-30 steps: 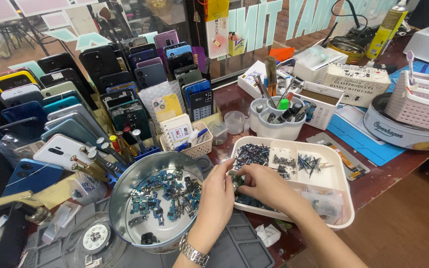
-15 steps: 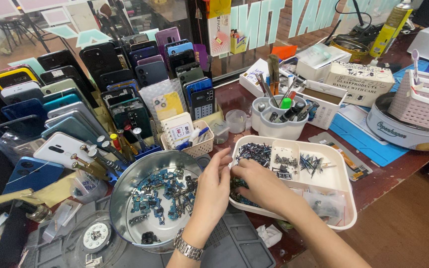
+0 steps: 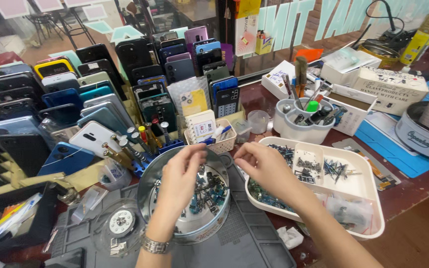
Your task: The person picks small electronic components from a metal bowl and places them into a compartmentalized tray. The hands repeatedly reach into the bowl, select items, and sort them into different sections of the tray.
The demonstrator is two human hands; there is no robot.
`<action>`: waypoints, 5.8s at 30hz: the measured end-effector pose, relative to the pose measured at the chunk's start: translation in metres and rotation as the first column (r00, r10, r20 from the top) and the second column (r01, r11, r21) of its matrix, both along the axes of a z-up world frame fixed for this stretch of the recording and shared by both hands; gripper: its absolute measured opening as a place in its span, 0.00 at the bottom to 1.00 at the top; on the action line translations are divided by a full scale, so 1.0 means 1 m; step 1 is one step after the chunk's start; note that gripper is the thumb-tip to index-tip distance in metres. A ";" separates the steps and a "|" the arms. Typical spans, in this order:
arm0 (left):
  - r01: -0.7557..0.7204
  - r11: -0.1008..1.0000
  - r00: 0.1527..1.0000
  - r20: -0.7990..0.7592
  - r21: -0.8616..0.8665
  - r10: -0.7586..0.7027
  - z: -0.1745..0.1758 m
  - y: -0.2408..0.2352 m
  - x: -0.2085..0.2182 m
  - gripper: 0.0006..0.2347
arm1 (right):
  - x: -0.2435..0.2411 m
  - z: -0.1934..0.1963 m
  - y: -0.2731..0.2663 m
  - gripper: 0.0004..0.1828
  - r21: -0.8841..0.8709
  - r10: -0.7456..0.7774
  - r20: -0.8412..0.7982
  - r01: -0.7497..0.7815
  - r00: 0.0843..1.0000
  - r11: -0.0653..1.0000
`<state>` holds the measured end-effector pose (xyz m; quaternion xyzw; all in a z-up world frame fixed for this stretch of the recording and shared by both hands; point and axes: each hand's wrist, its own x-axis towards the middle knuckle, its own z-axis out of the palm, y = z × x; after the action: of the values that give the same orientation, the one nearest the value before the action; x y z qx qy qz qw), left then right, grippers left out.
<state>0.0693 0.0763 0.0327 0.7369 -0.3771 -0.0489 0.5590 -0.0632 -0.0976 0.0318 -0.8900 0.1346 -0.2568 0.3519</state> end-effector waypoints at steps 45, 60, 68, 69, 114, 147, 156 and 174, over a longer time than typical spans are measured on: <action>-0.012 0.959 1.000 0.029 0.283 0.004 -0.044 0.039 0.066 0.11 | 0.114 -0.028 0.043 0.07 -0.158 0.304 -0.476 -0.420 0.825 0.893; 0.059 0.982 0.960 -0.279 0.178 -0.007 -0.041 0.039 0.073 0.06 | 0.110 -0.028 0.043 0.10 0.026 0.266 -0.298 -0.271 0.916 0.962; 0.107 0.985 0.875 -0.457 -0.138 -0.159 -0.051 0.037 0.084 0.06 | 0.111 -0.048 0.059 0.15 -0.184 0.304 -0.560 -0.473 0.771 0.862; 0.098 0.986 0.876 -0.459 -0.132 -0.148 -0.052 0.037 0.084 0.06 | 0.110 -0.047 0.058 0.14 -0.185 0.309 -0.561 -0.480 0.768 0.857; 0.203 0.940 0.841 -0.442 -0.276 -0.312 -0.024 0.019 0.041 0.10 | 0.062 -0.001 0.021 0.16 0.637 0.326 0.128 -0.330 0.937 0.697; 0.271 0.915 0.931 0.161 0.298 -0.328 -0.056 -0.107 -0.104 0.06 | -0.094 -0.033 -0.067 0.13 -0.154 -0.222 -0.469 0.168 0.855 0.974; 0.108 0.990 0.983 0.137 0.093 -0.120 -0.007 -0.053 -0.048 0.07 | -0.022 0.021 -0.017 0.10 -0.011 -0.035 -0.099 0.034 0.994 0.999; -0.095 0.938 0.995 0.048 0.334 0.084 -0.038 0.040 0.058 0.09 | 0.121 -0.064 0.029 0.09 -0.381 -0.008 -0.360 -0.139 0.933 0.914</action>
<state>0.1277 0.1159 -0.0056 0.8385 -0.3384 -0.0747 0.4205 0.0578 -0.0688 -0.0319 -0.9786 0.1099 -0.1021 0.1410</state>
